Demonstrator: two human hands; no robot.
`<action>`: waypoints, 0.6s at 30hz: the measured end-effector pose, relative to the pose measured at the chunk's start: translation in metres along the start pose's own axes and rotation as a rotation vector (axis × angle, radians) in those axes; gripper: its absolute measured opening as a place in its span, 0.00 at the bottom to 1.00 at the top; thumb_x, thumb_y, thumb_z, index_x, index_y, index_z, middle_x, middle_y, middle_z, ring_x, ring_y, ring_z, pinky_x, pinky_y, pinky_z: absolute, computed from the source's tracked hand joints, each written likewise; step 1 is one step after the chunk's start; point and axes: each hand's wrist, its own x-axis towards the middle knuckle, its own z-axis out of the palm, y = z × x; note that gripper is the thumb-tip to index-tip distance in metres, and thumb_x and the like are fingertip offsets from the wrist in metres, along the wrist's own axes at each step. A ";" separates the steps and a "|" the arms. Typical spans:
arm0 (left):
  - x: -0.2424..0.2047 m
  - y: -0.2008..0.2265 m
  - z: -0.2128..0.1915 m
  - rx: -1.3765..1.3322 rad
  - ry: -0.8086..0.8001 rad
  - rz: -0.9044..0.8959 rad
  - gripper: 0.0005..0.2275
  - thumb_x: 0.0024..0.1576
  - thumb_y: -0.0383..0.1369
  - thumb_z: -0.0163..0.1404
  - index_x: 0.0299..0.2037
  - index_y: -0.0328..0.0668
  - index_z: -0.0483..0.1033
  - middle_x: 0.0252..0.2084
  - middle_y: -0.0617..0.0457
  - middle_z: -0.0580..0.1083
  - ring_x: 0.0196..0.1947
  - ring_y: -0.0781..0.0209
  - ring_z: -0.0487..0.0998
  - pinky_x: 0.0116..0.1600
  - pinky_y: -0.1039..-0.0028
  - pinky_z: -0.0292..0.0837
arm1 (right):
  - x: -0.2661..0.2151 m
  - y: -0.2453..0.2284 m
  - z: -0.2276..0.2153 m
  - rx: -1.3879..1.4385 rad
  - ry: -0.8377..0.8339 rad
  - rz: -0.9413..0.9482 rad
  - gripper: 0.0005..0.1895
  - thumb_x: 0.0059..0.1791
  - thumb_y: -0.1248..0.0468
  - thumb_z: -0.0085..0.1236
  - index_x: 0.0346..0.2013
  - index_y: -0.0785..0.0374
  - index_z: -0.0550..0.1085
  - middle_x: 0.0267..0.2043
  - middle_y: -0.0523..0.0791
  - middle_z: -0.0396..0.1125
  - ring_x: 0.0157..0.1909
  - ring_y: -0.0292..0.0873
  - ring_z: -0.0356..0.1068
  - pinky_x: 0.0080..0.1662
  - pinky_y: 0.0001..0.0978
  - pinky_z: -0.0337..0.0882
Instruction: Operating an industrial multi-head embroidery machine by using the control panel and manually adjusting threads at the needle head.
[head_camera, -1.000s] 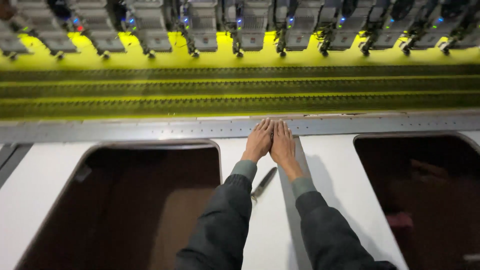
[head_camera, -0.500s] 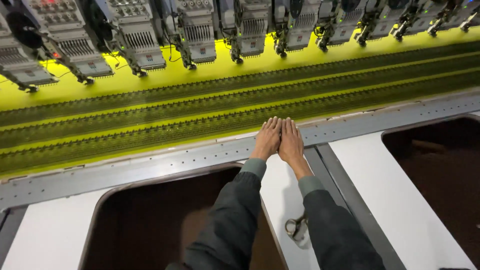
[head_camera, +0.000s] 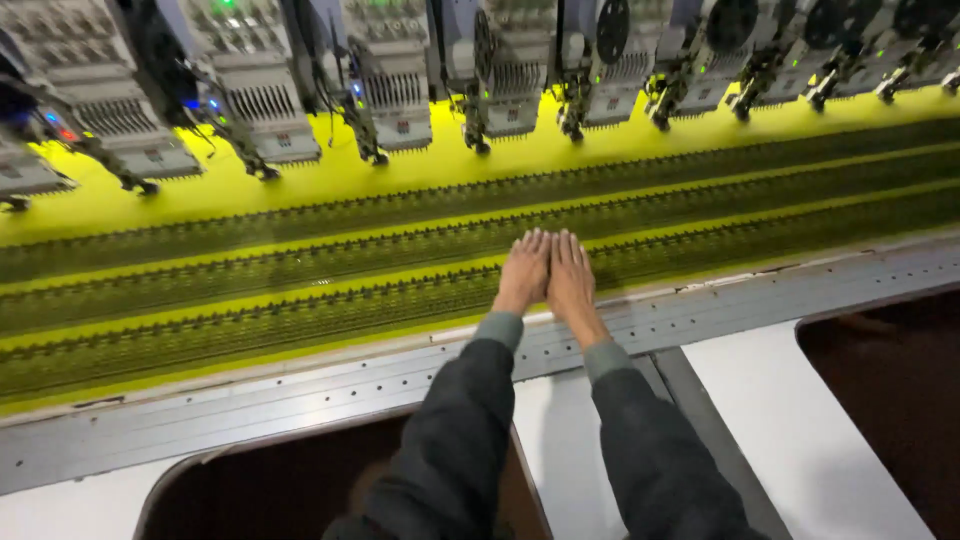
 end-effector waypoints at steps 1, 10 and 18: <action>0.004 -0.007 0.015 -0.010 -0.014 -0.004 0.25 0.63 0.25 0.34 0.73 0.37 0.59 0.72 0.39 0.62 0.74 0.43 0.61 0.73 0.56 0.58 | 0.003 0.000 0.008 -0.001 -0.018 0.001 0.52 0.45 0.60 0.63 0.77 0.66 0.45 0.82 0.53 0.35 0.81 0.54 0.33 0.77 0.44 0.35; 0.089 -0.082 0.064 -0.103 -0.132 -0.041 0.29 0.62 0.25 0.35 0.76 0.42 0.50 0.77 0.43 0.54 0.77 0.47 0.52 0.78 0.58 0.46 | 0.105 0.002 0.067 -0.019 -0.057 -0.007 0.55 0.42 0.53 0.67 0.77 0.64 0.48 0.81 0.51 0.39 0.81 0.52 0.35 0.77 0.43 0.31; 0.156 -0.151 0.111 -0.131 -0.048 0.051 0.29 0.58 0.26 0.37 0.74 0.42 0.57 0.74 0.43 0.60 0.75 0.46 0.58 0.76 0.57 0.54 | 0.180 -0.010 0.121 0.001 -0.009 0.114 0.49 0.44 0.59 0.57 0.76 0.60 0.47 0.79 0.51 0.39 0.81 0.55 0.35 0.76 0.49 0.41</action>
